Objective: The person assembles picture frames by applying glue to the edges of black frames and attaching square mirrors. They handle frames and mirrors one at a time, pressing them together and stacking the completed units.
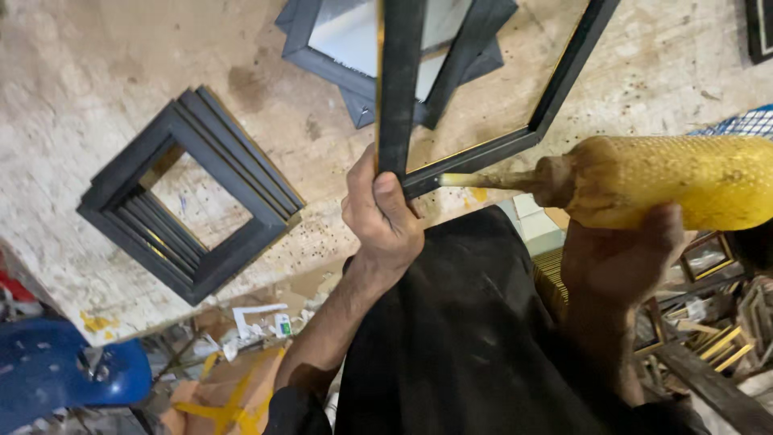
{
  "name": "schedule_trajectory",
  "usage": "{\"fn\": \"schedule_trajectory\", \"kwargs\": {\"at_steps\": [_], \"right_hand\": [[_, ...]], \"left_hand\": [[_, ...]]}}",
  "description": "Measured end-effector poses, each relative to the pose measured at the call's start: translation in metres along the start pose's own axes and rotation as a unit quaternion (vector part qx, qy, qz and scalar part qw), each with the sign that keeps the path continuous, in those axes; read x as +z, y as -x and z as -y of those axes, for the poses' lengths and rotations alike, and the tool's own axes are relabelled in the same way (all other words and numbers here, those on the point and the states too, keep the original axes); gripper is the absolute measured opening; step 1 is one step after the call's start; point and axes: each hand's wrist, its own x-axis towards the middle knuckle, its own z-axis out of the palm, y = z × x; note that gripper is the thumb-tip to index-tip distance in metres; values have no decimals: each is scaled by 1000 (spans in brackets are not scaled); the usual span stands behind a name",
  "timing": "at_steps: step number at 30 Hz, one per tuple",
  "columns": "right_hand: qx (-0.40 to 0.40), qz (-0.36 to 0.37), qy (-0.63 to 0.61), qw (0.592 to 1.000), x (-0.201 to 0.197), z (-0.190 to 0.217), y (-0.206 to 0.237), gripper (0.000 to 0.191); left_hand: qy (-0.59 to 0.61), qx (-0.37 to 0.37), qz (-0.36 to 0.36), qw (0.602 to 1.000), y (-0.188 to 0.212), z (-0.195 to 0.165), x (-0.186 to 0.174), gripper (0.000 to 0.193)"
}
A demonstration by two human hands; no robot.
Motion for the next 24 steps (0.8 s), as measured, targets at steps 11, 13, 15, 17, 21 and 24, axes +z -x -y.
{"fn": "schedule_trajectory", "kwargs": {"at_steps": [11,13,15,17,21,24], "right_hand": [[-50,-60,21,997,-32,-25,7,70],[-103,-49,129,985,-38,-22,7,72],[-215,-4,359,908,-40,-13,3,62],[-283,35,489,825,-39,1,-6,55],[-271,26,535,799,-25,27,-32,51],[-224,-28,462,858,-12,28,-42,47]], "left_hand": [[-4,41,10,999,2,10,-6,39],[-11,26,11,1000,3,13,-7,40],[-34,65,8,997,5,17,-8,38],[-47,56,1,997,7,19,-10,40],[-36,6,-38,999,6,21,-10,48],[27,-52,-43,997,-1,17,-9,50]]}}
